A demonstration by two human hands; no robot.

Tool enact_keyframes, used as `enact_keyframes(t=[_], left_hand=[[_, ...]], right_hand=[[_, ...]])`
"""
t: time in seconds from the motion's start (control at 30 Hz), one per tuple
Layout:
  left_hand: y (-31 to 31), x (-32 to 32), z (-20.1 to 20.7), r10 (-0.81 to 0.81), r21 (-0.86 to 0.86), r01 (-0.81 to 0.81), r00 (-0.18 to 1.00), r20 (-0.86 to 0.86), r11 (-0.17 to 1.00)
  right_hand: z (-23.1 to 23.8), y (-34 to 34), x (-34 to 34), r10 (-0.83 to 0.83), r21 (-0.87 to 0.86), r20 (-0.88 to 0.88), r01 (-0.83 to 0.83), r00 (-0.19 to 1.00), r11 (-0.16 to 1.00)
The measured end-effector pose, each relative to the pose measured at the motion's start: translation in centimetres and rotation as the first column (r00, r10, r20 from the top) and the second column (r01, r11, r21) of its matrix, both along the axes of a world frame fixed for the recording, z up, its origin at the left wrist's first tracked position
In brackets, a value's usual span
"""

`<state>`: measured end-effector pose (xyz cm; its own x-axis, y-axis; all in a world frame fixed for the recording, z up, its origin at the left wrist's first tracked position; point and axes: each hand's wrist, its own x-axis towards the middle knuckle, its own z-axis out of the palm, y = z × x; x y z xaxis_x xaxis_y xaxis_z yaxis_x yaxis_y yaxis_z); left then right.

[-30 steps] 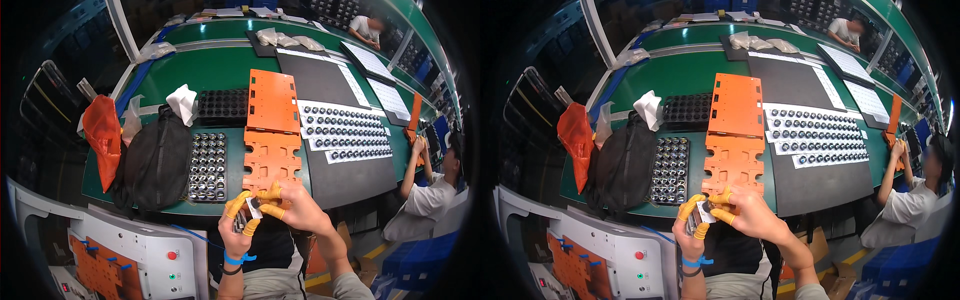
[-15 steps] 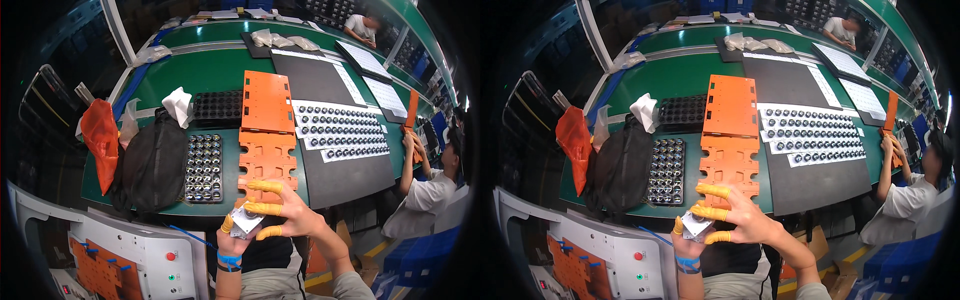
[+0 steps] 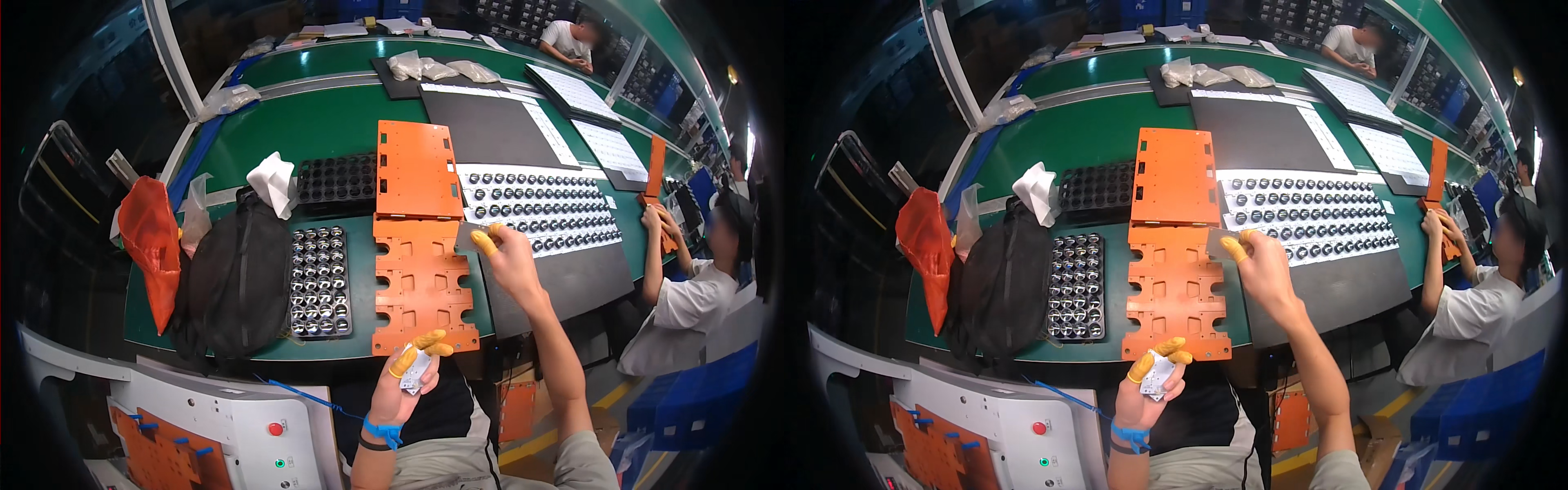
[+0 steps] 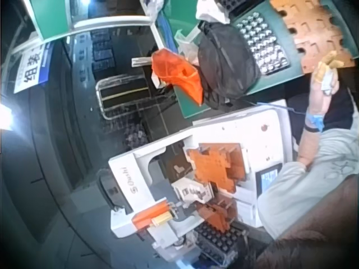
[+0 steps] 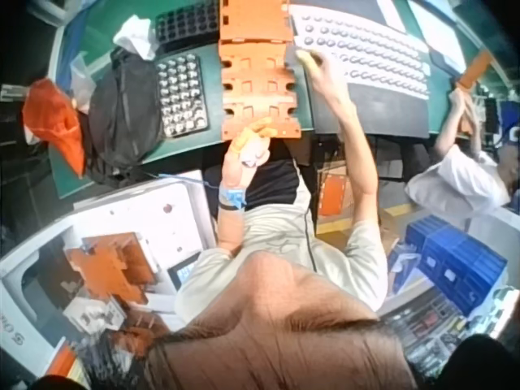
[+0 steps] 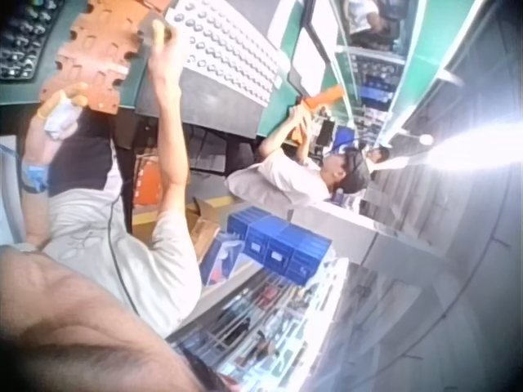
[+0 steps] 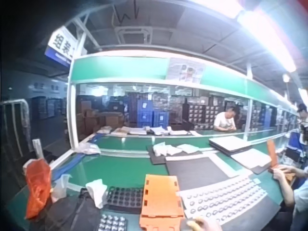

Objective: The person places small white square components onto an orange fixture, then moves the fixture to a machine and back. They repeat this process, handling components one at a time and arranging them on the fixture.

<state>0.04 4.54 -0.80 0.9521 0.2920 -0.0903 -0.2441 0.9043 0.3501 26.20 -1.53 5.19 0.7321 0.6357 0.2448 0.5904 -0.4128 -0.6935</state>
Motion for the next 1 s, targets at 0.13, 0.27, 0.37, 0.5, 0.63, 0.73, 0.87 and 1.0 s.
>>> enact_keyframes(t=[0.13, 0.27, 0.37, 0.5, 0.63, 0.73, 0.87, 1.0], left_hand=[[-0.1, 0.0, -0.2, 0.011, -0.013, -0.011, 1.000, 0.011, 1.000], [0.2, -0.3, -0.7, 0.040, -0.031, -0.040, 0.999, 0.008, 0.999], [0.3, -0.2, -0.4, 0.049, -0.045, -0.050, 0.999, -0.009, 0.998], [0.4, 0.0, -0.3, 0.080, -0.092, -0.080, 0.997, -0.004, 0.992], [0.4, -0.2, 0.3, 0.101, -0.089, -0.101, 0.995, -0.010, 0.991], [0.4, -0.8, 0.1, 0.128, -0.111, -0.126, 0.992, 0.009, 0.986], [0.4, -2.0, -0.5, 0.207, -0.112, -0.199, 0.976, 0.070, 0.974], [0.5, -3.4, 0.5, 0.329, -0.009, -0.329, 0.944, -0.019, 0.944]], right_hand=[[-3.2, 0.1, 2.9, 0.038, -0.167, -0.177, -0.068, 0.984, 0.984], [-3.2, 1.2, 3.6, 0.058, -0.196, -0.520, -0.185, 0.852, 0.963], [-3.4, 1.7, 4.4, 0.034, -0.233, -0.594, -0.212, 0.804, 0.949], [-2.5, 1.9, 4.5, 0.009, -0.306, -0.574, -0.226, 0.818, 0.925], [-1.7, 2.5, 5.0, -0.020, -0.373, -0.580, -0.244, 0.815, 0.895], [-0.1, 3.1, 4.3, -0.027, -0.532, -0.340, -0.169, 0.940, 0.830], [-0.1, 3.0, 0.5, 0.146, -0.425, 0.547, 0.123, 0.824, 0.897], [2.5, 6.1, -4.5, 0.132, -0.448, 0.384, 0.060, 0.914, 0.892]])
